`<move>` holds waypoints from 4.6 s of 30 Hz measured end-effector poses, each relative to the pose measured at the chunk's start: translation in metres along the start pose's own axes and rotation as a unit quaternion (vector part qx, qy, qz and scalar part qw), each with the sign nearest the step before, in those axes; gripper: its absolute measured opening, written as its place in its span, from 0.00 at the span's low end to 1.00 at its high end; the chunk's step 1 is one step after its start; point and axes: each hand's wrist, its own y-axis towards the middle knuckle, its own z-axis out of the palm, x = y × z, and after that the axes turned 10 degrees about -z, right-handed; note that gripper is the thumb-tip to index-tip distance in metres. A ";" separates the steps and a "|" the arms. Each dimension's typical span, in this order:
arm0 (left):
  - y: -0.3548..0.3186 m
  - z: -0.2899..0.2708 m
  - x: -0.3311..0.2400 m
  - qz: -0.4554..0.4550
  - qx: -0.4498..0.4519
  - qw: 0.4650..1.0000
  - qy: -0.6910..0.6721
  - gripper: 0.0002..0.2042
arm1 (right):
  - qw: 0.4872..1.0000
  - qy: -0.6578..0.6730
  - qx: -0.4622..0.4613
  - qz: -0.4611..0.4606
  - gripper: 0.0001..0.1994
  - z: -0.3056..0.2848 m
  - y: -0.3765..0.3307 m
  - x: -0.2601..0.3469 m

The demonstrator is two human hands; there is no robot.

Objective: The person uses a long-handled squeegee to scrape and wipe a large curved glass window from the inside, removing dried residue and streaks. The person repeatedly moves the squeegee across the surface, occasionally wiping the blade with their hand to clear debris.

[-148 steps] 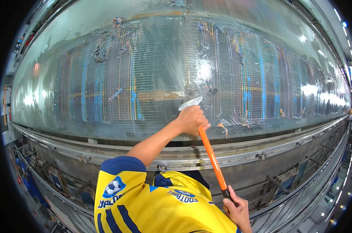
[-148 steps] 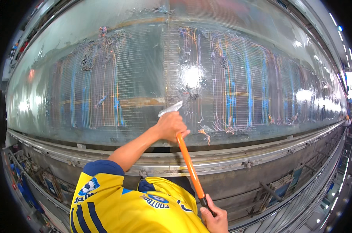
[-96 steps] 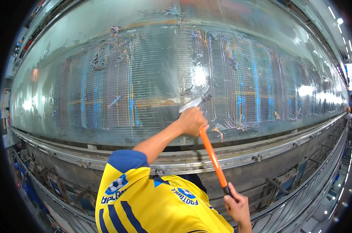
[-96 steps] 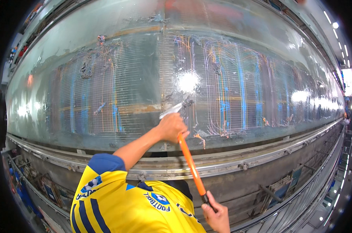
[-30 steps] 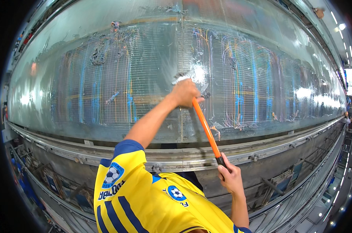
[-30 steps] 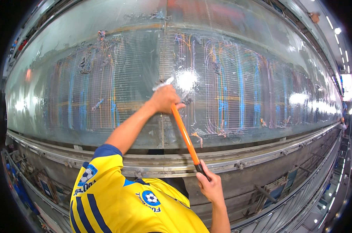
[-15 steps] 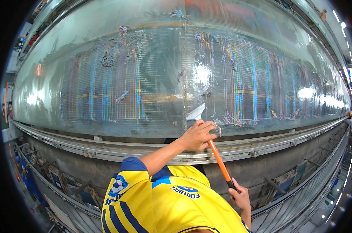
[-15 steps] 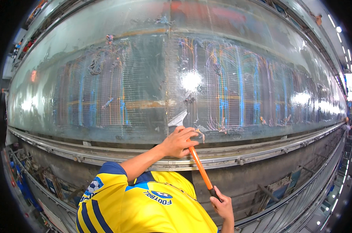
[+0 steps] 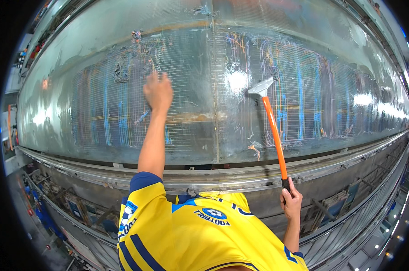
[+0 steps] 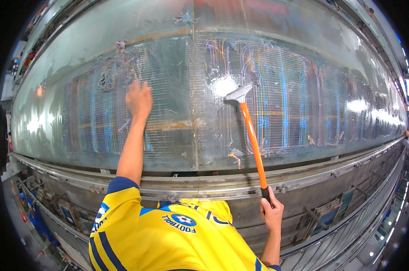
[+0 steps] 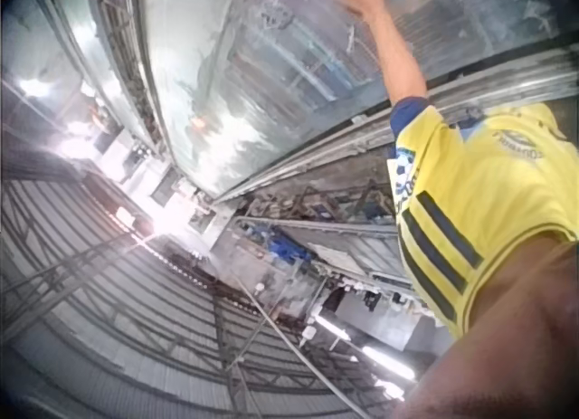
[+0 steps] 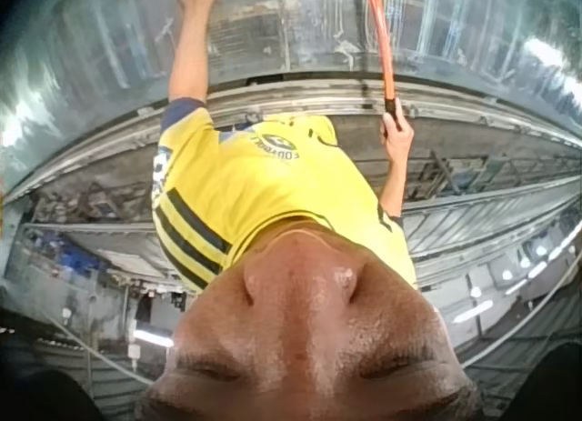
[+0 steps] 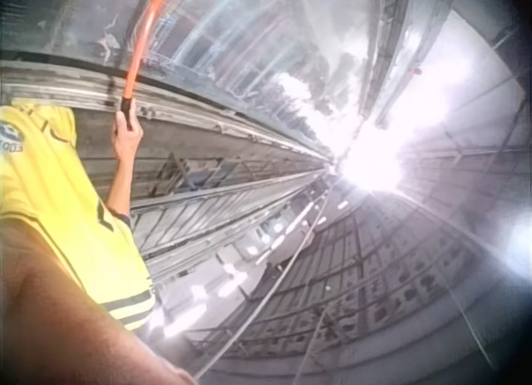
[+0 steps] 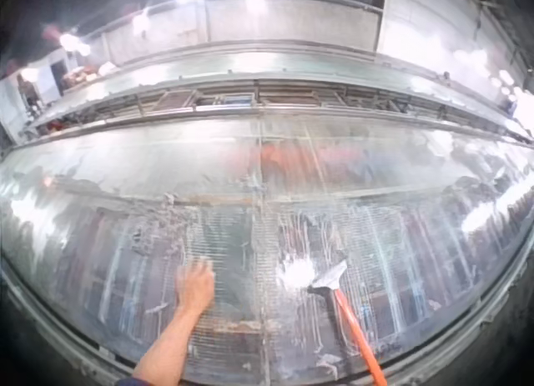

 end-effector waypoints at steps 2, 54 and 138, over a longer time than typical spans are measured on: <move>-0.011 -0.016 -0.001 0.045 0.049 0.988 -0.138 0.11 | 0.999 0.005 0.003 0.032 0.31 -0.002 -0.003 -0.015; -0.194 -0.069 -0.147 0.460 0.183 0.751 -0.437 0.22 | 0.987 -0.031 0.093 0.129 0.27 -0.004 -0.082 -0.006; -0.054 -0.011 -0.173 0.383 0.089 0.771 -0.500 0.19 | 0.991 -0.050 0.085 0.093 0.26 0.085 0.003 0.115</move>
